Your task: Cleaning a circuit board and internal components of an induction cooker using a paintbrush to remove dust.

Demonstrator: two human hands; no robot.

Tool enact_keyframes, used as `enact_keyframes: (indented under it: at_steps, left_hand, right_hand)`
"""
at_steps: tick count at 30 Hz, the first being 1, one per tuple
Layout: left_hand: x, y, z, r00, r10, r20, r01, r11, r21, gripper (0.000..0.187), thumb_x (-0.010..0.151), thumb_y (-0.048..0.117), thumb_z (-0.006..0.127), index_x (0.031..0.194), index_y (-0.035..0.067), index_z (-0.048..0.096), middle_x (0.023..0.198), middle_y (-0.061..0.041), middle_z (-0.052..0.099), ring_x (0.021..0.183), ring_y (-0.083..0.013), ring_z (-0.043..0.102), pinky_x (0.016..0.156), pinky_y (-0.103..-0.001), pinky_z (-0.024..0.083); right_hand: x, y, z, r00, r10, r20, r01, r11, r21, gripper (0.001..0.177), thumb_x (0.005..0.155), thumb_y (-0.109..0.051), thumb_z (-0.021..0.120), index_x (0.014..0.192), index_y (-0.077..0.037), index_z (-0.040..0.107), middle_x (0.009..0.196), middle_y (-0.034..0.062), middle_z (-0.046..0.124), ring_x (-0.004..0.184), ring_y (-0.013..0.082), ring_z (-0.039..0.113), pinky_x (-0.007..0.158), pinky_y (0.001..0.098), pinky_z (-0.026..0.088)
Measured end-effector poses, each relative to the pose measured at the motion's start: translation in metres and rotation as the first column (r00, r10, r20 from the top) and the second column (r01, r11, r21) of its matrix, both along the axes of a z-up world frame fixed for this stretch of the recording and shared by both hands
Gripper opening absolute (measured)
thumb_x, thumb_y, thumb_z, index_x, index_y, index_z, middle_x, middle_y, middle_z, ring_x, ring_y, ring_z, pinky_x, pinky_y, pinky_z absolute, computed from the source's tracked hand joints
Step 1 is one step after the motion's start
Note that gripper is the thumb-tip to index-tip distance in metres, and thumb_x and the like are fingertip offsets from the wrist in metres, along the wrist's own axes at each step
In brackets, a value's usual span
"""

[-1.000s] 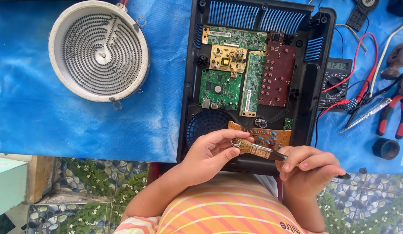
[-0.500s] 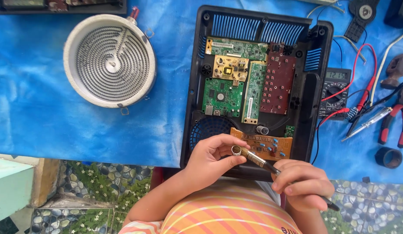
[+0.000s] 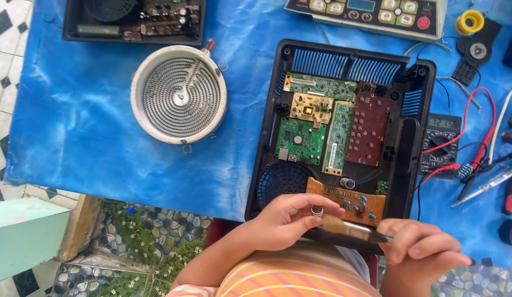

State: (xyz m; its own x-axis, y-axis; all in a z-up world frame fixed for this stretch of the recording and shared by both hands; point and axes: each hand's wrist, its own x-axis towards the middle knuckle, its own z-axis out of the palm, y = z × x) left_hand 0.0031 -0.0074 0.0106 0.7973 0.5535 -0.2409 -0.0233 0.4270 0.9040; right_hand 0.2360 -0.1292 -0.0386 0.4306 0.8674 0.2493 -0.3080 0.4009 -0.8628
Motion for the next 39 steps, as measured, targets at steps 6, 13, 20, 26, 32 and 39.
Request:
enact_keyframes:
  at_steps: [6, 13, 20, 26, 32, 39]
  left_hand:
    - [0.001, -0.008, -0.031, 0.981, 0.141, 0.132, -0.115, 0.975, -0.188, 0.034, 0.097, -0.003, 0.064, 0.131, 0.001, 0.060, 0.126, -0.018, 0.070, 0.119, -0.0203, 0.068, 0.099, -0.026, 0.056]
    - [-0.005, -0.001, -0.001, 0.999, -0.036, 0.030, 0.034, 0.998, 0.060, 0.042, 0.101, -0.003, 0.060, 0.142, 0.008, 0.063, 0.090, 0.005, 0.063, 0.064, -0.0023, 0.036, 0.058, -0.020, 0.031]
    - [0.000, -0.001, 0.001, 0.996, 0.030, 0.087, -0.042, 0.990, 0.137, 0.047, 0.105, -0.007, 0.048, 0.151, 0.003, 0.048, 0.145, -0.013, 0.061, 0.108, -0.0126, 0.057, 0.082, -0.022, 0.047]
    - [0.000, 0.000, 0.001, 0.998, 0.016, 0.066, -0.027, 0.985, 0.172, 0.049, 0.103, -0.007, 0.048, 0.151, 0.003, 0.047, 0.147, -0.011, 0.060, 0.078, -0.0066, 0.050, 0.071, -0.022, 0.044]
    - [0.001, 0.001, 0.006, 0.995, 0.015, 0.098, -0.037, 0.974, 0.224, 0.048, 0.101, -0.008, 0.047, 0.149, -0.001, 0.045, 0.145, -0.018, 0.060, 0.129, -0.0258, 0.061, 0.098, -0.031, 0.050]
    - [0.004, 0.001, 0.006, 0.997, 0.033, 0.064, -0.048, 0.971, 0.232, 0.044, 0.103, -0.004, 0.048, 0.146, -0.003, 0.047, 0.144, -0.019, 0.060, 0.133, -0.0280, 0.061, 0.100, -0.031, 0.053]
  right_hand:
    - [0.001, -0.008, -0.014, 0.998, -0.054, -0.018, 0.053, 0.997, -0.047, 0.058, 0.113, -0.065, 0.042, 0.076, -0.022, 0.053, 0.055, 0.0015, 0.059, 0.039, 0.0145, 0.046, 0.050, 0.0347, 0.051]
    - [0.004, -0.004, -0.022, 0.992, 0.021, -0.125, -0.023, 1.000, -0.012, 0.049, 0.114, -0.058, 0.050, 0.087, -0.020, 0.062, 0.067, 0.0033, 0.066, 0.044, 0.0117, 0.050, 0.046, 0.0298, 0.049]
    - [-0.008, 0.000, -0.015, 0.997, -0.052, -0.050, 0.052, 0.999, 0.004, 0.052, 0.112, -0.061, 0.049, 0.080, -0.020, 0.054, 0.061, 0.0021, 0.061, 0.040, 0.0107, 0.046, 0.043, 0.0287, 0.045]
    - [-0.018, -0.005, -0.011, 0.973, -0.192, 0.127, 0.205, 0.974, -0.097, 0.057, 0.110, -0.068, 0.046, 0.078, -0.020, 0.047, 0.063, 0.0036, 0.060, 0.041, 0.0117, 0.047, 0.049, 0.0301, 0.050]
    - [-0.018, 0.003, -0.002, 0.995, -0.073, -0.075, 0.070, 0.997, -0.042, 0.054, 0.110, -0.062, 0.048, 0.078, -0.019, 0.056, 0.057, 0.0031, 0.060, 0.039, 0.0118, 0.042, 0.041, 0.0299, 0.041]
    - [-0.014, 0.003, -0.008, 0.982, -0.020, -0.190, 0.014, 0.999, -0.031, 0.052, 0.110, -0.060, 0.047, 0.080, -0.019, 0.058, 0.056, 0.0040, 0.056, 0.042, 0.0146, 0.040, 0.045, 0.0333, 0.039]
